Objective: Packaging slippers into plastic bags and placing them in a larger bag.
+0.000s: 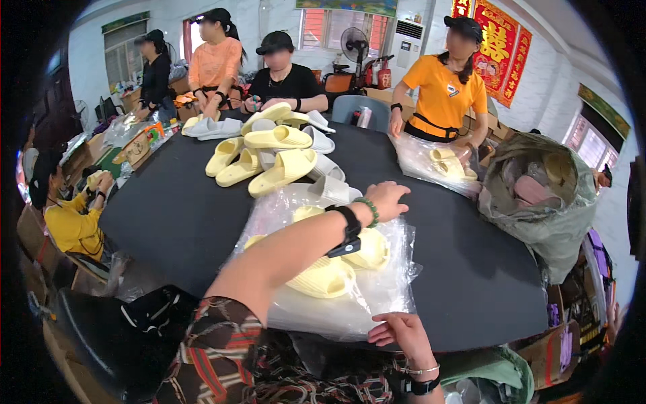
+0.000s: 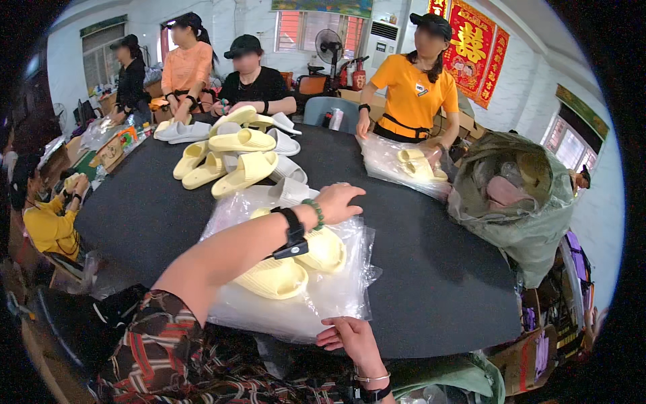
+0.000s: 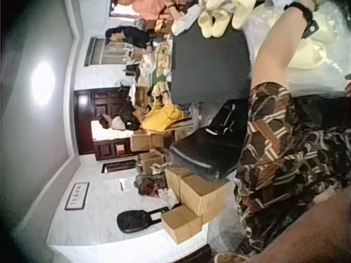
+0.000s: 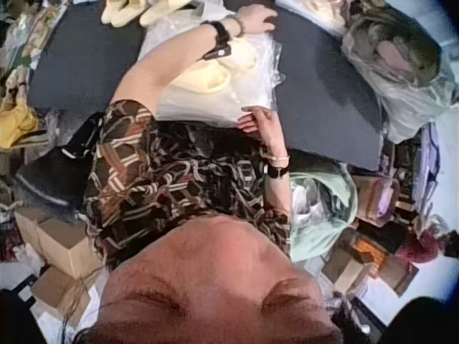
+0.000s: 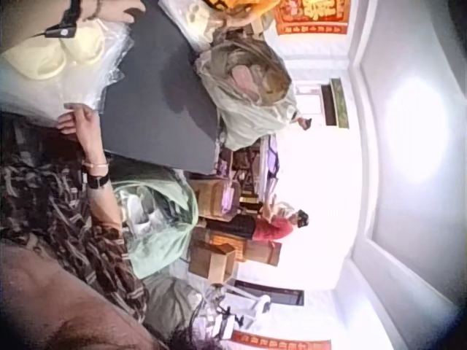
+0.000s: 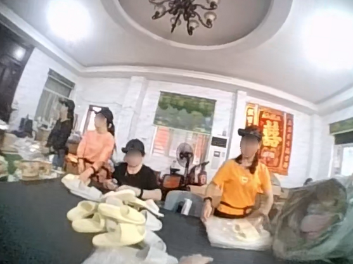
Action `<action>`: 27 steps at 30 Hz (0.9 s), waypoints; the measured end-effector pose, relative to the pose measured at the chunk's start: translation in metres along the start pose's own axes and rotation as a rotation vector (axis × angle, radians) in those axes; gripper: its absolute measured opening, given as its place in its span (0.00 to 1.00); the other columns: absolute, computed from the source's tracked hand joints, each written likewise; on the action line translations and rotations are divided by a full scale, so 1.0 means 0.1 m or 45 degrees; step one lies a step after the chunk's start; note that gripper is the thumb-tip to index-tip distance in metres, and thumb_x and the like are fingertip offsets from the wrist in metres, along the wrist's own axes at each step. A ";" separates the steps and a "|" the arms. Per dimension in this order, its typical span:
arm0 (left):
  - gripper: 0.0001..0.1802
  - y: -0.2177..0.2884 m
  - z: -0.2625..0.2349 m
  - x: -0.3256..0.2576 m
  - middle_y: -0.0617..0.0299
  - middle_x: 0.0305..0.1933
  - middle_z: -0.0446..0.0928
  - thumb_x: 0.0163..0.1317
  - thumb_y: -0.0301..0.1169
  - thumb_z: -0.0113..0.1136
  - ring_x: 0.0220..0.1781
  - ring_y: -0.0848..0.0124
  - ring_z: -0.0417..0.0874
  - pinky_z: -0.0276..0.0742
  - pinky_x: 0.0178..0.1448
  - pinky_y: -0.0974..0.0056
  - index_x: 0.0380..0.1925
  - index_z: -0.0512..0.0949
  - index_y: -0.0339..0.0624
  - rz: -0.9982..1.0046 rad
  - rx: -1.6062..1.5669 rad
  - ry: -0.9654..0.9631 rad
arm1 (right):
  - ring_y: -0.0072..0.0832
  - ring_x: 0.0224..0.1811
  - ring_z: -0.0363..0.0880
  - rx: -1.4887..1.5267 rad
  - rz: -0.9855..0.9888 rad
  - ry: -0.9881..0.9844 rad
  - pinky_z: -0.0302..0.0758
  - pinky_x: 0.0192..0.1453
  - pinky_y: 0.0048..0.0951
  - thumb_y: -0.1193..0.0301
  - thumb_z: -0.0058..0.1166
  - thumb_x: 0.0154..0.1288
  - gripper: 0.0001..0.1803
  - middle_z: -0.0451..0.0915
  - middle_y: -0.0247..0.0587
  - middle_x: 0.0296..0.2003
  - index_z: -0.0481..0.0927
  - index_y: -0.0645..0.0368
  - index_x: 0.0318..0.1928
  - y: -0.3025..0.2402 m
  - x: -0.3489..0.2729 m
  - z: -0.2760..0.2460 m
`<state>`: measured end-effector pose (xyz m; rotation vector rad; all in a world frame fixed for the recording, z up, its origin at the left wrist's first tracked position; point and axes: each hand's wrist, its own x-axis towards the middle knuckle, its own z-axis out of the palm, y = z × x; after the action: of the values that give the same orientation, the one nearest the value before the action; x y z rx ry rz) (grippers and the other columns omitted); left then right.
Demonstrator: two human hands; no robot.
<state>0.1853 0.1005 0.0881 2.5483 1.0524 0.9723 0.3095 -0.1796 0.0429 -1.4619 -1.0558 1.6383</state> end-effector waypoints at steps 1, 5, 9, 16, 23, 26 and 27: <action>0.22 0.03 -0.07 -0.11 0.50 0.49 0.81 0.59 0.37 0.65 0.53 0.53 0.81 0.76 0.58 0.52 0.53 0.80 0.44 0.010 0.050 0.010 | 0.37 0.35 0.88 -0.002 0.007 0.013 0.84 0.38 0.29 0.65 0.41 0.79 0.20 0.86 0.51 0.35 0.79 0.71 0.51 0.03 0.00 -0.06; 0.23 0.05 -0.44 -0.72 0.51 0.53 0.79 0.60 0.36 0.65 0.59 0.53 0.77 0.66 0.66 0.49 0.55 0.78 0.43 0.158 0.042 0.002 | 0.32 0.32 0.88 -0.246 0.043 0.024 0.82 0.34 0.26 0.65 0.47 0.76 0.18 0.86 0.49 0.32 0.79 0.71 0.49 0.00 -0.02 -0.15; 0.26 0.05 -0.80 -1.55 0.51 0.58 0.76 0.59 0.36 0.65 0.64 0.53 0.72 0.61 0.69 0.47 0.59 0.76 0.47 0.134 0.254 0.137 | 0.27 0.28 0.86 -0.351 0.000 0.097 0.78 0.29 0.22 0.64 0.48 0.76 0.18 0.85 0.46 0.28 0.80 0.71 0.47 -0.19 0.00 -0.13; 0.35 -0.18 -0.89 -2.53 0.42 0.60 0.71 0.65 0.46 0.60 0.58 0.47 0.74 0.70 0.57 0.46 0.66 0.65 0.36 -0.325 0.383 0.652 | 0.25 0.25 0.80 -0.547 -0.098 0.040 0.74 0.28 0.26 0.71 0.51 0.73 0.09 0.82 0.41 0.26 0.78 0.67 0.41 -0.20 -0.06 -0.03; 0.36 -0.14 -1.14 -2.98 0.42 0.50 0.75 0.65 0.49 0.61 0.51 0.52 0.78 0.74 0.55 0.52 0.64 0.66 0.35 -0.997 -0.288 0.193 | 0.23 0.20 0.78 -0.509 -0.285 0.156 0.69 0.21 0.23 0.69 0.53 0.74 0.10 0.81 0.40 0.26 0.78 0.65 0.42 -0.17 0.12 -0.09; 0.35 -0.30 -0.89 -3.08 0.42 0.51 0.76 0.65 0.48 0.61 0.53 0.49 0.78 0.73 0.58 0.51 0.63 0.67 0.34 -0.804 -0.077 0.523 | 0.23 0.22 0.80 -0.652 -0.414 0.172 0.70 0.22 0.24 0.69 0.53 0.73 0.10 0.82 0.41 0.28 0.78 0.66 0.43 -0.23 0.19 -0.13; 0.35 -0.35 -0.85 -3.08 0.41 0.53 0.75 0.65 0.48 0.61 0.55 0.49 0.77 0.72 0.61 0.51 0.63 0.67 0.34 -0.786 0.043 0.564 | 0.23 0.22 0.80 -0.728 -0.438 0.222 0.70 0.22 0.25 0.70 0.53 0.73 0.10 0.83 0.41 0.28 0.78 0.67 0.43 -0.22 0.23 -0.18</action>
<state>-0.0503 -0.0914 -0.0148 1.8442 1.8304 1.3395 0.3239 -0.1474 0.0526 -1.6181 -1.6526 0.9877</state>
